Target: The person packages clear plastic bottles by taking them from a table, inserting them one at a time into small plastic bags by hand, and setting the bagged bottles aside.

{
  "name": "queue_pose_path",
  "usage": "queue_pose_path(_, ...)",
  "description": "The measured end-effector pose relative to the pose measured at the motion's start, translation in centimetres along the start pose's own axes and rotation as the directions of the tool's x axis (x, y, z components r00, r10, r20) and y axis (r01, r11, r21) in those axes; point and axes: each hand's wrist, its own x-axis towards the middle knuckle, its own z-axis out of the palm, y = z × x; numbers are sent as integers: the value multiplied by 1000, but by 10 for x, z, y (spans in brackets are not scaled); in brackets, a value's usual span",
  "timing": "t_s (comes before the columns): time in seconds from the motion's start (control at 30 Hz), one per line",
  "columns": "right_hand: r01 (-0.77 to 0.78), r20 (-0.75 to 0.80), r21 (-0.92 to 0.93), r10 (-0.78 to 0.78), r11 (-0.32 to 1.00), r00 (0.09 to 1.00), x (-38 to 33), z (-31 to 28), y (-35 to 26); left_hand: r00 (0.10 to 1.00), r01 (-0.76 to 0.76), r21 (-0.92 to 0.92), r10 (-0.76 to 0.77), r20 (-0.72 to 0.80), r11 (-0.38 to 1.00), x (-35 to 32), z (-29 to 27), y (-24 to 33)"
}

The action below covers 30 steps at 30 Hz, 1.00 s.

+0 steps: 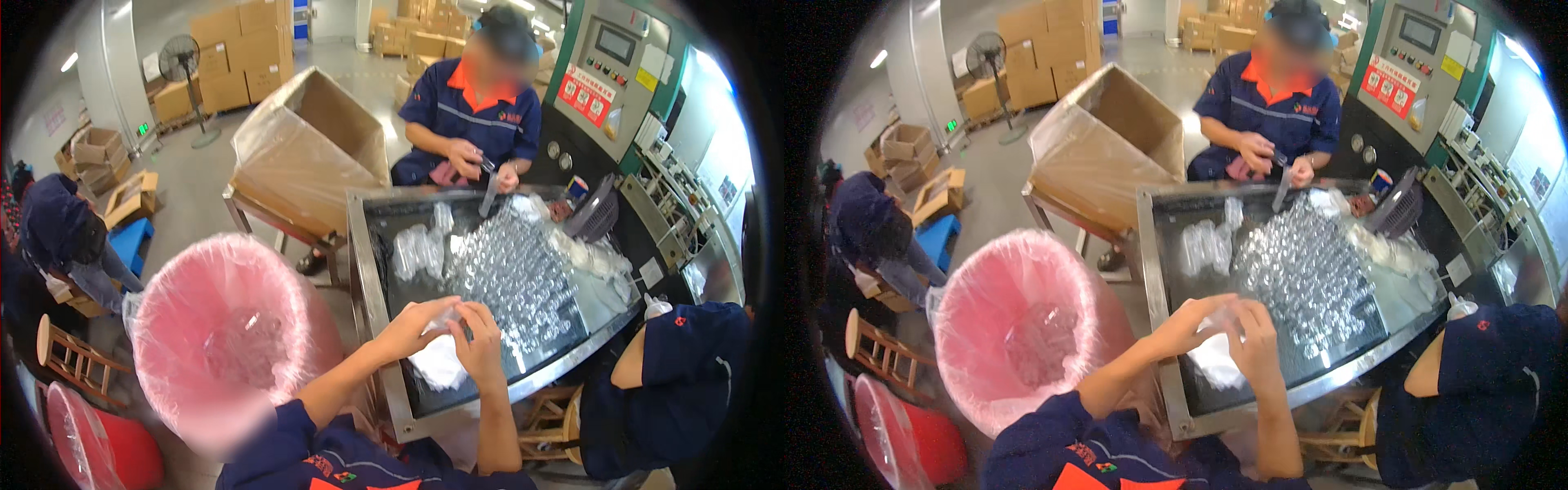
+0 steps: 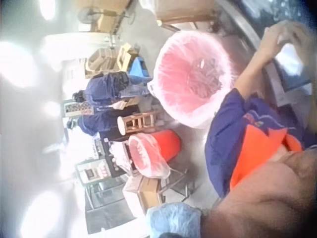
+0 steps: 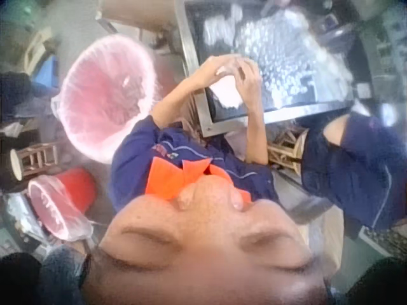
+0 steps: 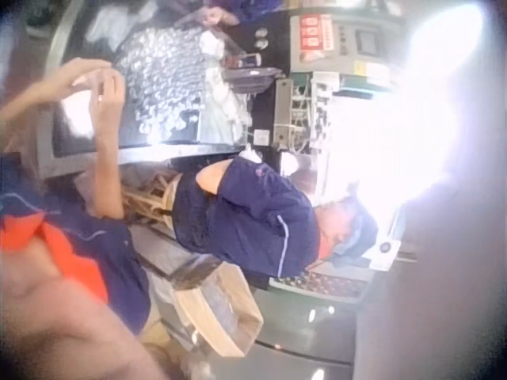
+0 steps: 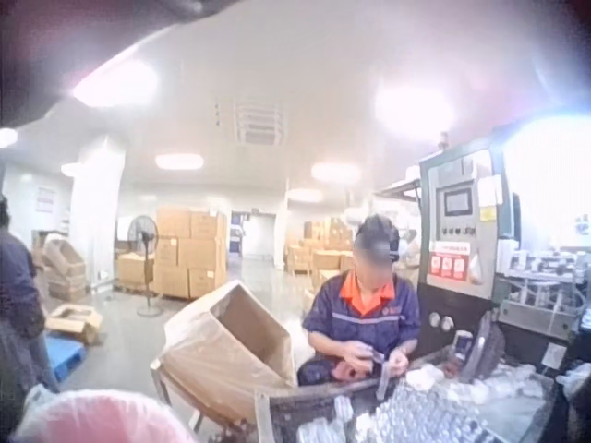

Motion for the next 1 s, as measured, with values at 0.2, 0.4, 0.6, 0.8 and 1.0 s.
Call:
queue_pose_path(0.2,27,-77,-526,-79,850,994,41,11,40,788,452,214,-275,-551,866,38,-25,-76)
queue_pose_path(0.4,19,39,-555,3,832,999,26,28,68,771,636,560,-450,-450,531,53,-23,-142)
queue_pose_path(0.6,-42,52,-542,83,840,995,28,14,82,849,508,770,-379,-370,386,80,20,-115)
queue_pose_path(0.8,25,59,-496,5,868,998,37,27,70,837,502,789,-429,-339,355,82,-10,-152)
queue_pose_path(1.0,-28,0,-450,31,893,1000,29,14,73,951,306,801,-129,-280,514,109,18,-144)
